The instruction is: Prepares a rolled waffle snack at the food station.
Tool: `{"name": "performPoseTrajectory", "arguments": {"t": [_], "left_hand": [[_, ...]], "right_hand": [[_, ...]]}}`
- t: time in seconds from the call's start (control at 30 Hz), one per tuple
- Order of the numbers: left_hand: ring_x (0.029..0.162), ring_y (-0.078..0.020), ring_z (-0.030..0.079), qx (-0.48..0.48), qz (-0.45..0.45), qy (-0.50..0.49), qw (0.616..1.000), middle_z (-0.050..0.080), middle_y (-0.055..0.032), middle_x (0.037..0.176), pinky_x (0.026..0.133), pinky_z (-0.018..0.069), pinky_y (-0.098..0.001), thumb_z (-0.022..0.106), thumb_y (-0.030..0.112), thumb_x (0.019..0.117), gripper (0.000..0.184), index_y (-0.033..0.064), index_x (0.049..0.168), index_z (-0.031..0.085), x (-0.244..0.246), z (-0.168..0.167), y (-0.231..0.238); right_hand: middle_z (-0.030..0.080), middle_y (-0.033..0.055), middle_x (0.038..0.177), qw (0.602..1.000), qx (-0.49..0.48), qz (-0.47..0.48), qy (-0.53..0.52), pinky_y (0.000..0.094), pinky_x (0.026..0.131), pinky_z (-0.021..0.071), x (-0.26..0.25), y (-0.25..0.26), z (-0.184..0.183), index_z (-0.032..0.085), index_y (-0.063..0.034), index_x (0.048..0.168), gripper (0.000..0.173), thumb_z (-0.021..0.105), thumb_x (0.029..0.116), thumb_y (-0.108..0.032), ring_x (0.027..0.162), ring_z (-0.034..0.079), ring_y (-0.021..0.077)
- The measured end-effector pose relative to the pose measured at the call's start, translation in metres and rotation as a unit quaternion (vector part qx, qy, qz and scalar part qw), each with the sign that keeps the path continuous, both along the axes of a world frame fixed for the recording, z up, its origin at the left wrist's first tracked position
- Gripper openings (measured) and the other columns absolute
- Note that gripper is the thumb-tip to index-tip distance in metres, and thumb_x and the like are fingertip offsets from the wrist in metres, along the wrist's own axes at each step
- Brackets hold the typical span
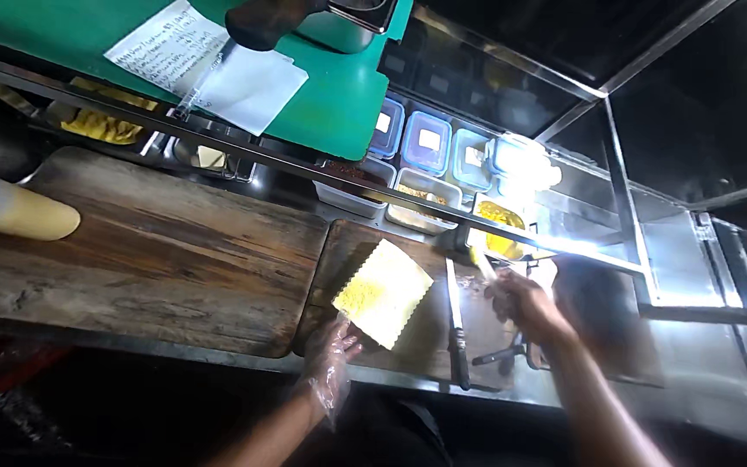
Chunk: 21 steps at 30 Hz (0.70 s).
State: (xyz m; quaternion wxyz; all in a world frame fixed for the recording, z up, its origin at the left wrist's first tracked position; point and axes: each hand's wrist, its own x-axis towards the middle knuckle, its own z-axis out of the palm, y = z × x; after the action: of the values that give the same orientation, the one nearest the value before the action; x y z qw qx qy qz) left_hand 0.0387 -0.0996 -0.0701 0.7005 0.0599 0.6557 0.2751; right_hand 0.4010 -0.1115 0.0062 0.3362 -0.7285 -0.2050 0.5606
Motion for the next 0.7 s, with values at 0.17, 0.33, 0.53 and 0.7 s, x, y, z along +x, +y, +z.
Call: {"name": "performPoseTrajectory", "arguments": {"t": [0.17, 0.33, 0.53, 0.7], "left_hand": [[0.11, -0.0327, 0.069, -0.002, -0.069, -0.051, 0.996, 0.064, -0.023, 0.129, 0.088, 0.0597, -0.0452, 0.052, 0.028, 0.1085, 0.042, -0.0002, 0.14, 0.052, -0.023, -0.012, 0.01], [0.105, -0.0312, 0.071, 0.012, -0.102, -0.062, 0.993, 0.067, -0.0224, 0.123, 0.085, 0.0609, -0.0433, 0.05, 0.027, 0.109, 0.04, -0.0019, 0.136, 0.053, -0.043, -0.012, 0.018], [0.098, -0.0322, 0.074, 0.042, -0.108, -0.057, 0.992, 0.071, -0.0222, 0.114, 0.083, 0.0619, -0.0439, 0.049, 0.024, 0.1089, 0.036, -0.0034, 0.13, 0.059, -0.07, -0.016, 0.013], [0.099, -0.0307, 0.073, 0.099, -0.074, -0.025, 0.992, 0.072, -0.0198, 0.115, 0.084, 0.0617, -0.0437, 0.049, 0.022, 0.1088, 0.033, -0.0013, 0.13, 0.061, -0.092, -0.008, 0.0]], "right_hand": [[0.072, 0.0077, 0.108, 0.939, -0.065, 0.214, -0.261, 0.0436, 0.078, 0.059, -0.154, -0.032, -0.042, 0.058, -0.0147, 0.14, 0.036, 0.046, 0.1078, -0.026, 0.086, 0.07, 0.0216], [0.07, 0.01, 0.092, 0.786, 0.014, 0.306, -0.537, 0.0445, 0.051, 0.0568, -0.252, -0.098, -0.053, 0.071, -0.0187, 0.118, 0.026, 0.052, 0.101, -0.024, 0.065, 0.07, 0.0269], [0.068, 0.0112, 0.126, 0.836, -0.096, 0.251, -0.478, 0.0537, 0.076, 0.0585, -0.224, -0.05, -0.062, 0.059, -0.0223, 0.141, 0.039, 0.043, 0.1064, -0.028, 0.093, 0.072, 0.0332], [0.07, 0.0097, 0.097, 0.96, -0.004, 0.186, -0.212, 0.0426, 0.075, 0.058, -0.235, -0.085, -0.053, 0.063, -0.0098, 0.13, 0.033, 0.045, 0.1082, -0.028, 0.081, 0.069, 0.0224]]}}
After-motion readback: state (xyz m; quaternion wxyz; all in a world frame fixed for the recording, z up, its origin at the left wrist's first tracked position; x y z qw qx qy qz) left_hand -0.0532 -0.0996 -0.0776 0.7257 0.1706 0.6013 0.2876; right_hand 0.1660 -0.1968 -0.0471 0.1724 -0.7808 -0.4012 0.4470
